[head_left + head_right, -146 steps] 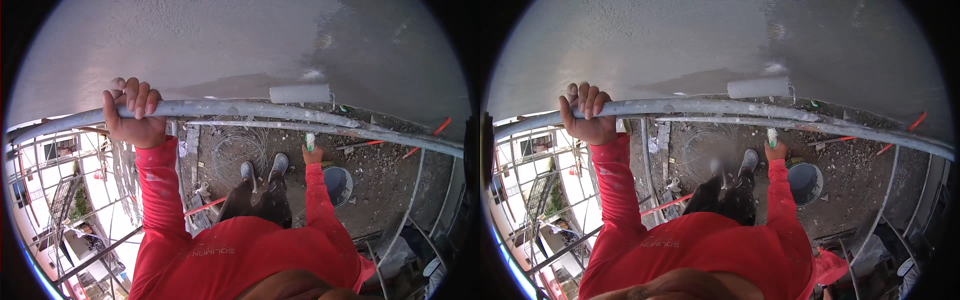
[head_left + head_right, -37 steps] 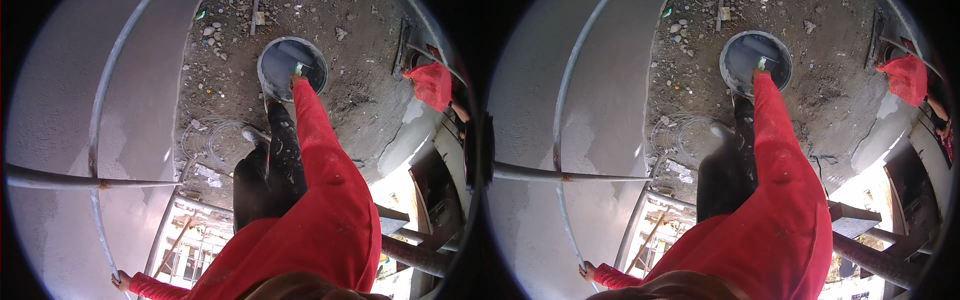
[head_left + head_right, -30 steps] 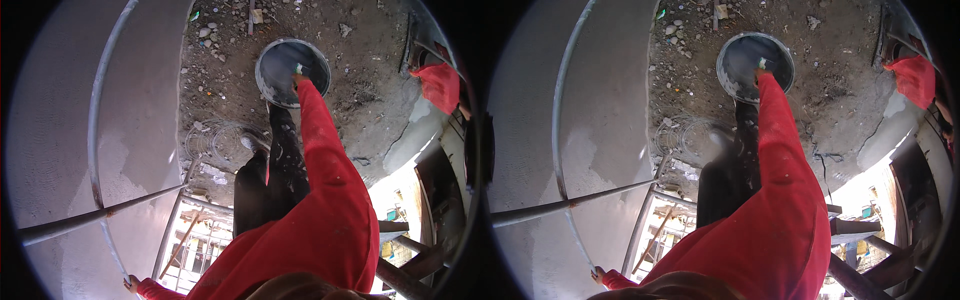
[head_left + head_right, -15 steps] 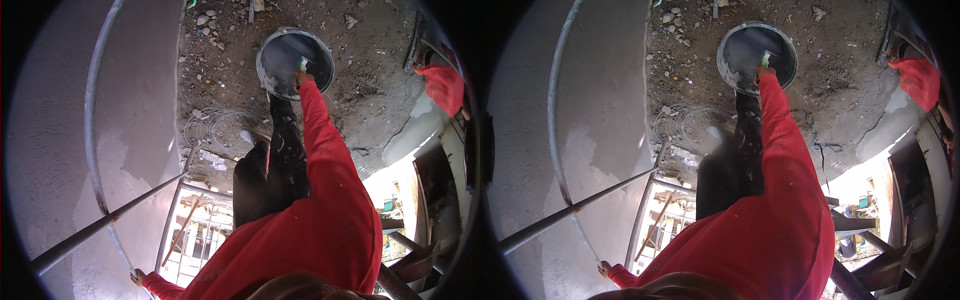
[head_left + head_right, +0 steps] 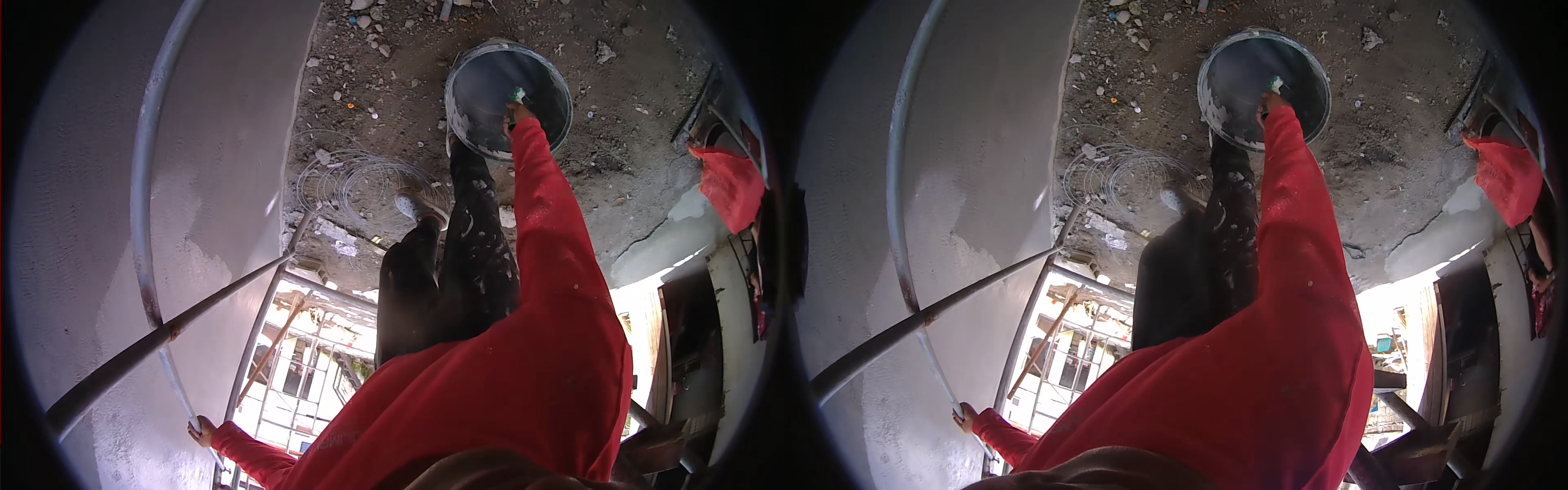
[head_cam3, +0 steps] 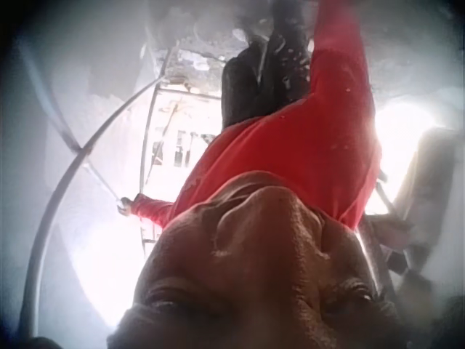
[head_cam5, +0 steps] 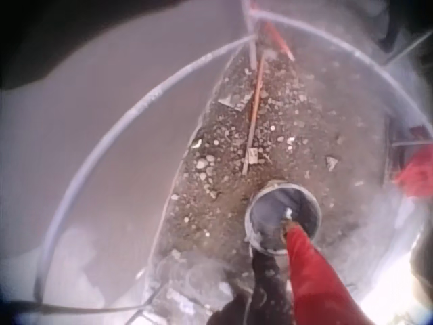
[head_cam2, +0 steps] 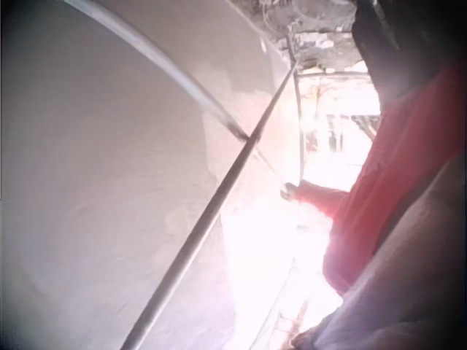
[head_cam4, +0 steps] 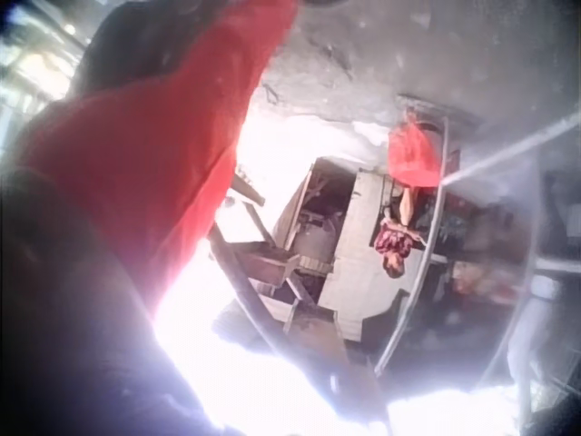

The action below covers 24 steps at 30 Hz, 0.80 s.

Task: The person paints a large exterior wall using a paint roller attached to a long extension pole. They repeatedly dip the roller into a bucket of paint and apply it to the wall surface in vertical strokes, working from a metal scaffold platform.

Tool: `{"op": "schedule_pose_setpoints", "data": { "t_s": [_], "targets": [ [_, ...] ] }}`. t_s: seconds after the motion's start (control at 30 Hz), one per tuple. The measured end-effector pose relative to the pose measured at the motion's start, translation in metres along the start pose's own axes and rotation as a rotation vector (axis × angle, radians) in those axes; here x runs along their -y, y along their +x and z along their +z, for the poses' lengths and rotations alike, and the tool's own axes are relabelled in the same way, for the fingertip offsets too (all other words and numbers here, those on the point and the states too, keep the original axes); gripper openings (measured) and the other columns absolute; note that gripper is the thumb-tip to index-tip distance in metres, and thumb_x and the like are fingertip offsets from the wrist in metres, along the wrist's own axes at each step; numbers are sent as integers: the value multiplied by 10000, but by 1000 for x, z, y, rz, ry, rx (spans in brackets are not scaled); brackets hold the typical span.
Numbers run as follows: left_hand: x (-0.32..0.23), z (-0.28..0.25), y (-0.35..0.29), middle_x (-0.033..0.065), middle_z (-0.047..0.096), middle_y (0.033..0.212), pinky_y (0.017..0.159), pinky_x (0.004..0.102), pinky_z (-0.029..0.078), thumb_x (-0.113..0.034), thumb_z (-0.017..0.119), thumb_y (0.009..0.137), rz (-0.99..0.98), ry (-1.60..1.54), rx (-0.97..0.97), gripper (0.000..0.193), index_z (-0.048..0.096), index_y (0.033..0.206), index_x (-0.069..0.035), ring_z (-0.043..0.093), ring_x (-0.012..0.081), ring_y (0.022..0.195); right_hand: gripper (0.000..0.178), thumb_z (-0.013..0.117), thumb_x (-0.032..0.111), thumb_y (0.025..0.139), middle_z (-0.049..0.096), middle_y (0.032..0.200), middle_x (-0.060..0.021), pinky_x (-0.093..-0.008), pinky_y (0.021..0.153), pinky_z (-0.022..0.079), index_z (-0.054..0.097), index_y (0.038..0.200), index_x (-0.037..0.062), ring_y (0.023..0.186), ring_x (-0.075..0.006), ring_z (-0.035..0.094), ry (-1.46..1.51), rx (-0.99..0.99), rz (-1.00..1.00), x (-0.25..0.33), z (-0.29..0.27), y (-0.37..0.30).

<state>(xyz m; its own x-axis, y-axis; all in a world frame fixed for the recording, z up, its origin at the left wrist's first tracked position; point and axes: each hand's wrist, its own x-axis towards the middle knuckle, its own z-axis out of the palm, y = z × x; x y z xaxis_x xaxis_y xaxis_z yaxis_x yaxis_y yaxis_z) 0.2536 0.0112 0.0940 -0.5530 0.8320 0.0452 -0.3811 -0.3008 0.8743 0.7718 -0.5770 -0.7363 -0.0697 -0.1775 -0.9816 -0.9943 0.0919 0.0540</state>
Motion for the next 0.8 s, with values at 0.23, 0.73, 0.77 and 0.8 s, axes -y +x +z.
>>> {"op": "schedule_pose_setpoints", "data": {
  "t_s": [0.23,0.73,0.77,0.8],
  "targets": [
    [-29,3,-8,-70,233,430,408,241,324,-72,395,910,-63,-69,45,363,311,569,-165,317,72,336,198,647,259,839,509,600,-17,-275,405,385,520,790,115,454,-139,472,44,18,0,-8,5,-16],
    [-25,-6,-4,-58,254,424,407,230,319,-71,384,937,-86,-128,152,401,281,561,-167,314,68,322,191,651,268,843,515,630,-21,-286,424,385,547,807,111,468,-136,474,-36,162,158,9,-23,5],
    [-29,-8,-6,-58,255,424,407,231,321,-71,383,935,-75,-130,140,401,283,559,-167,314,68,322,193,651,272,846,516,634,-24,-285,429,386,547,814,113,470,-135,473,-45,156,111,6,-20,-7],
    [-33,-11,-9,-57,256,423,408,232,323,-71,382,933,-64,-131,128,400,284,557,-168,314,68,322,194,651,275,849,517,638,-28,-285,433,386,546,822,114,473,-134,473,-54,150,64,3,-18,-15]
  ]
}}
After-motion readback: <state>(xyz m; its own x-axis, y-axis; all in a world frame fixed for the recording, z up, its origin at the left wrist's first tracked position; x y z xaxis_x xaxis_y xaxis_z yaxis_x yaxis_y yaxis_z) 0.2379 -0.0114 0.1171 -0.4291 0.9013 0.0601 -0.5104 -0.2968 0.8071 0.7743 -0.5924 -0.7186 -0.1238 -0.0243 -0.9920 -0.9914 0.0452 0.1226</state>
